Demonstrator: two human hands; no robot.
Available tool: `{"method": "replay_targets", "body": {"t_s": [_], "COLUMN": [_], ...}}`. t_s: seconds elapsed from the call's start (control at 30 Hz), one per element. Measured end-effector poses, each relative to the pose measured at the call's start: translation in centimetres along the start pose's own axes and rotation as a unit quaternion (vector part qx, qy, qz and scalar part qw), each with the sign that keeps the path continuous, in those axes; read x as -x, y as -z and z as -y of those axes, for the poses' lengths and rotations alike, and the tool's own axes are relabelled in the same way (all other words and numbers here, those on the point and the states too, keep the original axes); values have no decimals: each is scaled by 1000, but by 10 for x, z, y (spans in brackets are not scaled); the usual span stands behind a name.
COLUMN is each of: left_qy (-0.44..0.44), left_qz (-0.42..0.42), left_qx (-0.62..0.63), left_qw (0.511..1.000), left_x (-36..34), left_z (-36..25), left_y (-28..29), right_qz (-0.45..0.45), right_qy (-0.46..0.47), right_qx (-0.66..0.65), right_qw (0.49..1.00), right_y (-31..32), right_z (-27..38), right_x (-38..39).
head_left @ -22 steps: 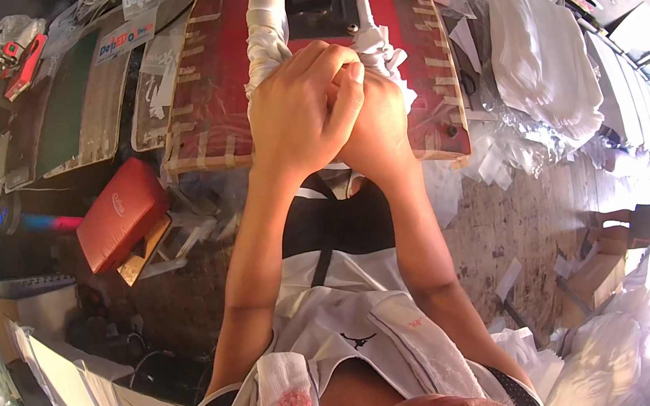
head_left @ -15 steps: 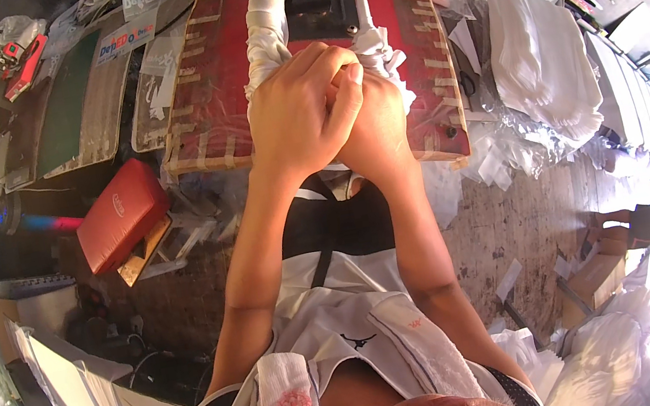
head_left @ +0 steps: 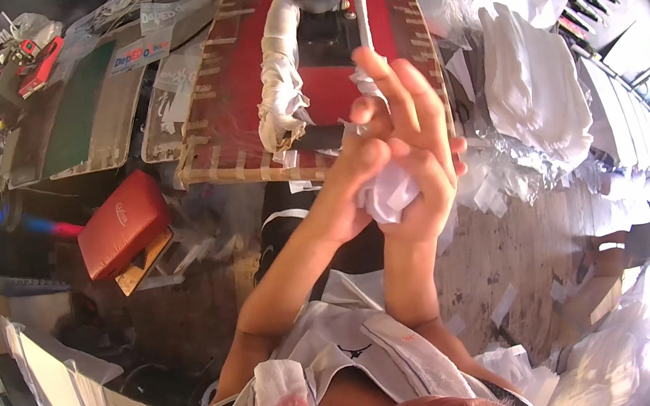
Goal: The person positions a white tote bag on a heat press, aligns a printed transfer sheet on it, and lowers the press by hand to apply the design. The person repeats this process with additional tote bags.
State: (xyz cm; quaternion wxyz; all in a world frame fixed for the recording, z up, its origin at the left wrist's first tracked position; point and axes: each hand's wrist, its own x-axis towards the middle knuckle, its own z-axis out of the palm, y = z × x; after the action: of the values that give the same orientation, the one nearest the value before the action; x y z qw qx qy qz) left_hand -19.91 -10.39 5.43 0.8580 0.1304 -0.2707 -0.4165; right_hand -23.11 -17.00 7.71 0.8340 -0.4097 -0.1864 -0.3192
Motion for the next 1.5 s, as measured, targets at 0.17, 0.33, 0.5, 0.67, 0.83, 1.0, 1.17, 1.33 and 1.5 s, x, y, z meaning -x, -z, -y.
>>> {"method": "replay_targets", "body": {"t_s": [0.17,0.33,0.5,0.67,0.83,1.0,1.17,1.33,1.5], "left_qy": [-13,44,7,51,-115,-121,-21,18,121], "left_qz": [7,50,35,4,-93,19,135,194,182], "left_qx": [-75,-92,-135,-215,-474,-885,-924,-916,-911], "left_qw": [997,994,990,975,868,450,356,352,350], "left_x": [3,12,11,7,12,5,3,-11,-21], "left_z": [4,-9,-14,-31,-60,-108,-113,-118,-114], "left_y": [21,29,19,10,-6,9,19,31,37], "right_qz": [-8,110,120,83,42,195,347,415,467], "right_qy": [-47,-137,-179,-146,-35,-11,-36,-8,-69], "right_qx": [-59,-189,-82,24,339,685,744,762,783], "right_qw": [997,966,973,985,939,702,571,497,405], "right_y": [14,19,21,6,7,30,37,38,33], "right_z": [-6,-8,-10,3,38,38,42,34,24], "right_x": [0,10,16,12,-4,-29,-43,-53,-64]}}
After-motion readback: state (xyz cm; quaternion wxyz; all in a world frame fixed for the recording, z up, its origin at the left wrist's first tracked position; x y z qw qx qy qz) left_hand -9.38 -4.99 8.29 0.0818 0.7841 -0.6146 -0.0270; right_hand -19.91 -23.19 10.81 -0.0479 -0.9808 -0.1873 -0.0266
